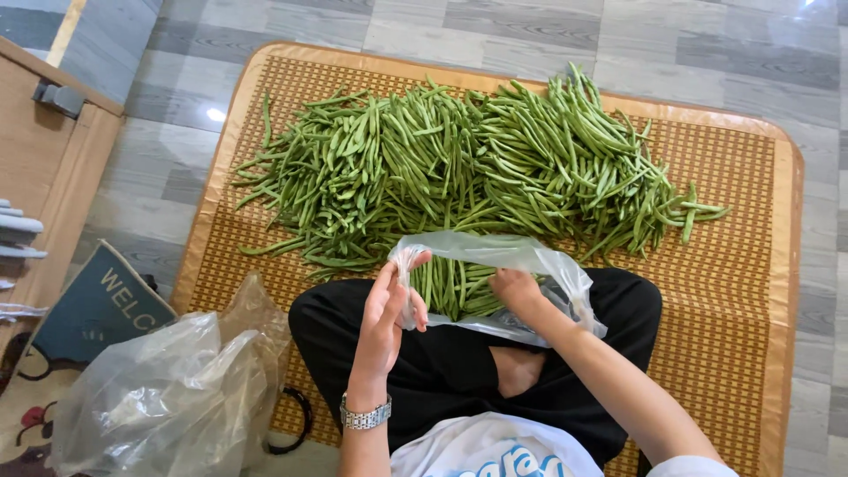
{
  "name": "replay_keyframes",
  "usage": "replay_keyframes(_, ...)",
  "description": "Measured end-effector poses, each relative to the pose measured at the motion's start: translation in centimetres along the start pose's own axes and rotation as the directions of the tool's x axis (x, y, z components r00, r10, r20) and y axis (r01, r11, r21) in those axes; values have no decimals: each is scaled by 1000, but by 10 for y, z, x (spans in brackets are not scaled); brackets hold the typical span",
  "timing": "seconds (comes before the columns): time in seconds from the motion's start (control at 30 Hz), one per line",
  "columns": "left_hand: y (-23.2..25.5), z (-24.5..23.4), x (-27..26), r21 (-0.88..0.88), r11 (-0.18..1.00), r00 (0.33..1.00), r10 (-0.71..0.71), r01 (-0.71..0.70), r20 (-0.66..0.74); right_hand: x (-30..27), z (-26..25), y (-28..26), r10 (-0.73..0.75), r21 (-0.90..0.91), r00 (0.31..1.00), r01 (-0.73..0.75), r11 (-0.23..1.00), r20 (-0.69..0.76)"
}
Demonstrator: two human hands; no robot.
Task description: Bagging green beans from a pile on the floor into a plastic bag.
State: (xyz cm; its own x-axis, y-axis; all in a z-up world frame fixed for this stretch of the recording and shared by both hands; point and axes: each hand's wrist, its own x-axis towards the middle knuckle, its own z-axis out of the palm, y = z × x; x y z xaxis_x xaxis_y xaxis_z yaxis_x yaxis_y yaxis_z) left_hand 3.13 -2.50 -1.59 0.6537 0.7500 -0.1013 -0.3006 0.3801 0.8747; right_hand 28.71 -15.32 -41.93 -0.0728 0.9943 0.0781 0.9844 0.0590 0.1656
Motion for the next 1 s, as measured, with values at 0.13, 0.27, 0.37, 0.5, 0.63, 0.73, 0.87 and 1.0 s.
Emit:
replay_keyframes(0.13,2,2,2,2,1000,1000,-11,11,6,19,-80,-10,-87,18,983,85,996,162)
replay_keyframes(0.27,-3,-6,-2,-3,1000,1000,-20,20,1,22,-75,-17,-150,-7,986,151,988,70)
replay_keyframes(0.37,3,-5,-3,13,1000,1000,-25,25,-8,22,-63,-18,-128,-3,989,128,992,70)
replay_keyframes(0.5,5,-6,-2,29,999,1000,-23,24,-15,16,-6,-24,-85,-24,992,88,996,95)
replay_keyframes(0.63,2,-11,-1,79,996,998,-27,32,-60,17,5,-20,64,85,982,-80,993,177)
replay_keyframes(0.73,5,-13,-2,157,986,994,-33,48,-100,24,-14,-28,93,57,966,-110,992,243)
replay_keyframes(0.87,32,4,-6,375,908,976,-125,185,-177,28,-85,-25,66,-27,898,-60,998,435)
replay_keyframes(1.0,31,-14,-6,423,876,966,-156,231,-204,19,-105,-21,121,-1,847,-141,990,518)
